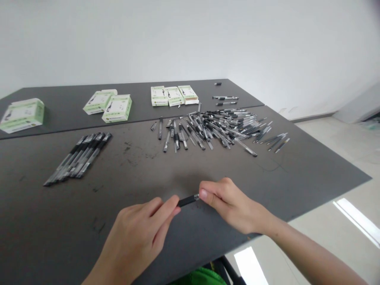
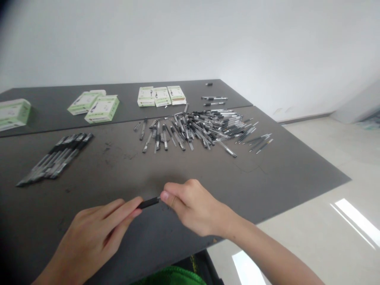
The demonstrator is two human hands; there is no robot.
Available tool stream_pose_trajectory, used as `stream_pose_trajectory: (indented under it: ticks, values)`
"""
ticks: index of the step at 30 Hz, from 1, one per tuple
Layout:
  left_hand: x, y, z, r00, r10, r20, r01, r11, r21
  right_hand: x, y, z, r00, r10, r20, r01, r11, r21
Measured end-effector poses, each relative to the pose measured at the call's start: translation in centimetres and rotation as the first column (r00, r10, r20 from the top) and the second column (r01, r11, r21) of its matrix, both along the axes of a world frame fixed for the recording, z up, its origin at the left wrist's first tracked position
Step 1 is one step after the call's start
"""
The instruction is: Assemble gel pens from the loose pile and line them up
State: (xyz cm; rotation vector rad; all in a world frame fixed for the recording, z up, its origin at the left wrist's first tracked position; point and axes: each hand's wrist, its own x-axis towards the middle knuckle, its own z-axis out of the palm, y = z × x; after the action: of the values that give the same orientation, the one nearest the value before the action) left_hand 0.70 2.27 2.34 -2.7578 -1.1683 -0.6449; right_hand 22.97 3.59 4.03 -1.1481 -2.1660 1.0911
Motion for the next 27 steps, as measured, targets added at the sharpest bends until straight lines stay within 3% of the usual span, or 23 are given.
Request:
stream_pose_trajectory:
  ticks: [3, 6, 9, 17, 23, 27]
  values:
    - [0.0, 0.0, 0.1, 1.000, 0.012, 0.005, -0.012, 1.000, 0.002, 0.1, 0.0, 0.4, 0.999, -0.028, -0.040, 0.024, 0.995, -0.099]
    - [0.0, -0.1, 0.1, 0.998, 0.047, 0.031, -0.047, 0.999, -0.003, 0.7, -0.2, 0.6, 0.994, -0.112, -0.013, 0.113, 0.991, 0.068]
    - [0.0, -0.1, 0.1, 0.998, 0.058, 0.034, -0.058, 0.998, -0.010, 1.3, -0.4, 0.4, 0.987, -0.145, -0.075, 0.159, 0.955, 0.249]
    - [-0.2, -0.1, 0.1, 0.998, 0.052, 0.024, -0.052, 0.999, 0.000, 0.9, -0.1, -0.3, 0.997, -0.055, -0.046, 0.069, 0.904, 0.422]
    - [-0.1, -0.1, 0.0, 0.999, 0.031, 0.028, -0.032, 0.999, 0.012, 0.8, 0.1, -0.6, 0.999, -0.041, 0.006, 0.033, 0.878, 0.477]
    - [0.0, -0.1, -0.1, 1.000, 0.026, 0.016, -0.026, 0.999, 0.025, 0.5, 0.0, -0.5, 0.997, -0.065, 0.031, 0.050, 0.936, 0.350]
